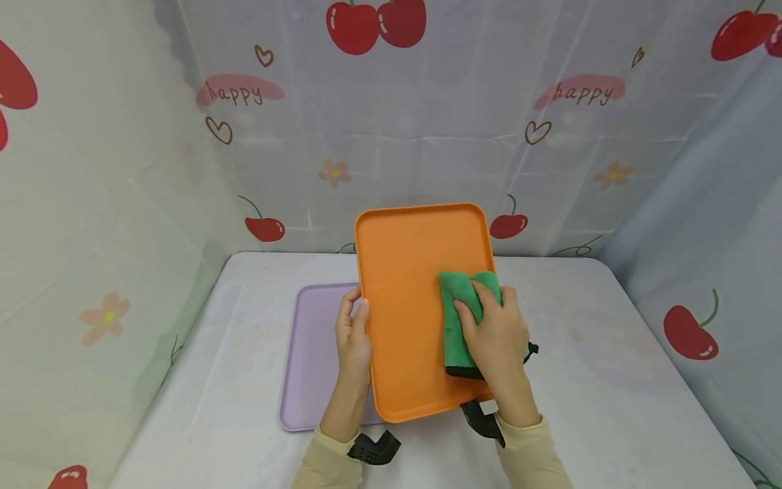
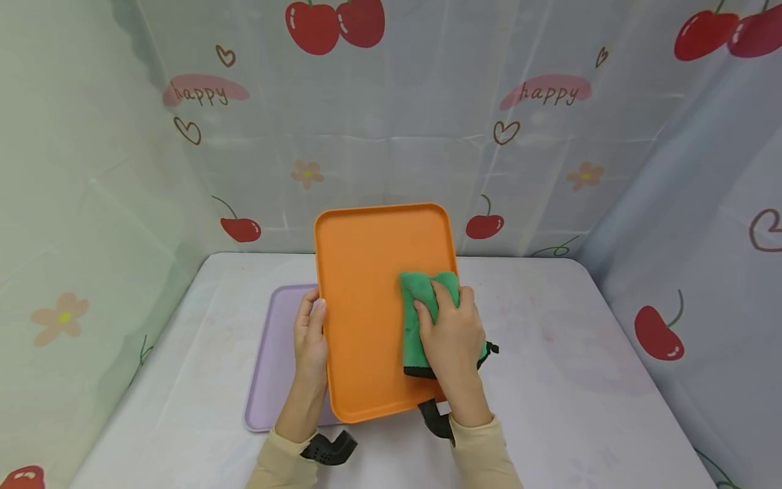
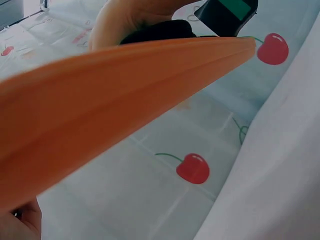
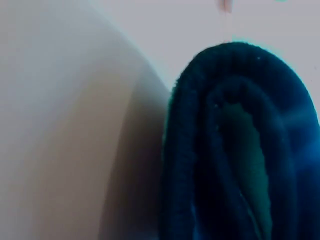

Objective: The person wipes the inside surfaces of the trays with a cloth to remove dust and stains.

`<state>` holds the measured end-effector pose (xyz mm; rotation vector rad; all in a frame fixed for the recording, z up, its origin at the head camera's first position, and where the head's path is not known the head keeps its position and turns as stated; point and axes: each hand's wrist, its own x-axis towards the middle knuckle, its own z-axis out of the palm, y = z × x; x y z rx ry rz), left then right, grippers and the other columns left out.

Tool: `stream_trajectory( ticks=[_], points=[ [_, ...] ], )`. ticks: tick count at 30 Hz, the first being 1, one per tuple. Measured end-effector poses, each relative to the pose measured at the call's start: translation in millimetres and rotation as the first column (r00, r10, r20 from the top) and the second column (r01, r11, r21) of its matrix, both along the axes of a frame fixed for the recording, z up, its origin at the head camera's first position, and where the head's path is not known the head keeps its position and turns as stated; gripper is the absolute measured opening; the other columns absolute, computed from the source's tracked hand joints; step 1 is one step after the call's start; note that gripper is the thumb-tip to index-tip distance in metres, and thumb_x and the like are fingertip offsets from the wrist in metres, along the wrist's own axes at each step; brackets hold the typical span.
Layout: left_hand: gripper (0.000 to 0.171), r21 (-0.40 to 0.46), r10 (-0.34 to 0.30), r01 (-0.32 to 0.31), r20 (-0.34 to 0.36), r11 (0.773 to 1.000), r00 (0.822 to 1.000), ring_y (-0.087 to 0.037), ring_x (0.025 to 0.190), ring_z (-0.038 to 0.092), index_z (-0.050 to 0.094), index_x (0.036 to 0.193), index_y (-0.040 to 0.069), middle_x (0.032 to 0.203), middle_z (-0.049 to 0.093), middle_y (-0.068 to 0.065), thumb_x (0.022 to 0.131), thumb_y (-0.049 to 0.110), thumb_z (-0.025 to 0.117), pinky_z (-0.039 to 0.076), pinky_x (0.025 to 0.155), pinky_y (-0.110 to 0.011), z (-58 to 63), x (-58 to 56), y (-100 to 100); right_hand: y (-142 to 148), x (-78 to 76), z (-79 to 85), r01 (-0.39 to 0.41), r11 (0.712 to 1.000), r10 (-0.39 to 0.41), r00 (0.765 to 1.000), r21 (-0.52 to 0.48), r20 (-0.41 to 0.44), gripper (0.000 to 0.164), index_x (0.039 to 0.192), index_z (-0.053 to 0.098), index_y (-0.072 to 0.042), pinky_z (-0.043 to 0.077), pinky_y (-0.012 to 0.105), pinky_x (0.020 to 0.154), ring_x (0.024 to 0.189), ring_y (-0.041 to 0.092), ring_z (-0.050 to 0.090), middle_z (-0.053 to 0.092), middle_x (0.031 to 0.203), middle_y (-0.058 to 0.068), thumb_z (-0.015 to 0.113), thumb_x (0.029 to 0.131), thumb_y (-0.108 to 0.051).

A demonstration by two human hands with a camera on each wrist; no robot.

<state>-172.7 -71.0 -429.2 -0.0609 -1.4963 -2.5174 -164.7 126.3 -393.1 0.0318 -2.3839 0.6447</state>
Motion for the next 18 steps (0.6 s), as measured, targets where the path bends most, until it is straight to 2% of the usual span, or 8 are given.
stream_trajectory(
  ticks=[4, 18],
  points=[
    [0.027, 0.008, 0.002, -0.002, -0.012, 1.0, 1.0, -0.013, 0.078, 0.068, 0.051, 0.124, 0.01, 0.097, 0.068, 0.001, 0.103, 0.027, 0.047, 0.057, 0.067, -0.026, 0.4, 0.0, -0.6, 6.1, -0.9, -3.2, 0.049, 0.999, -0.048, 0.999, -0.023, 0.019, 0.04, 0.118, 0.068, -0.007, 0.049, 0.052, 0.05, 0.065, 0.04, 0.057, 0.056, 0.099, 0.025, 0.077, 0.084, -0.027],
    [0.029, 0.004, -0.007, 0.007, -0.032, 1.0, 0.999, -0.012, 0.078, 0.068, 0.052, 0.126, 0.009, 0.097, 0.069, 0.002, 0.103, 0.027, 0.048, 0.057, 0.067, -0.025, -3.4, -1.7, 0.9, -2.6, 1.3, -10.8, 0.088, 0.992, -0.086, 0.996, -0.086, 0.033, 0.042, 0.12, 0.066, -0.002, 0.048, 0.052, 0.051, 0.066, 0.041, 0.056, 0.054, 0.097, 0.028, 0.073, 0.088, -0.028]
  ],
)
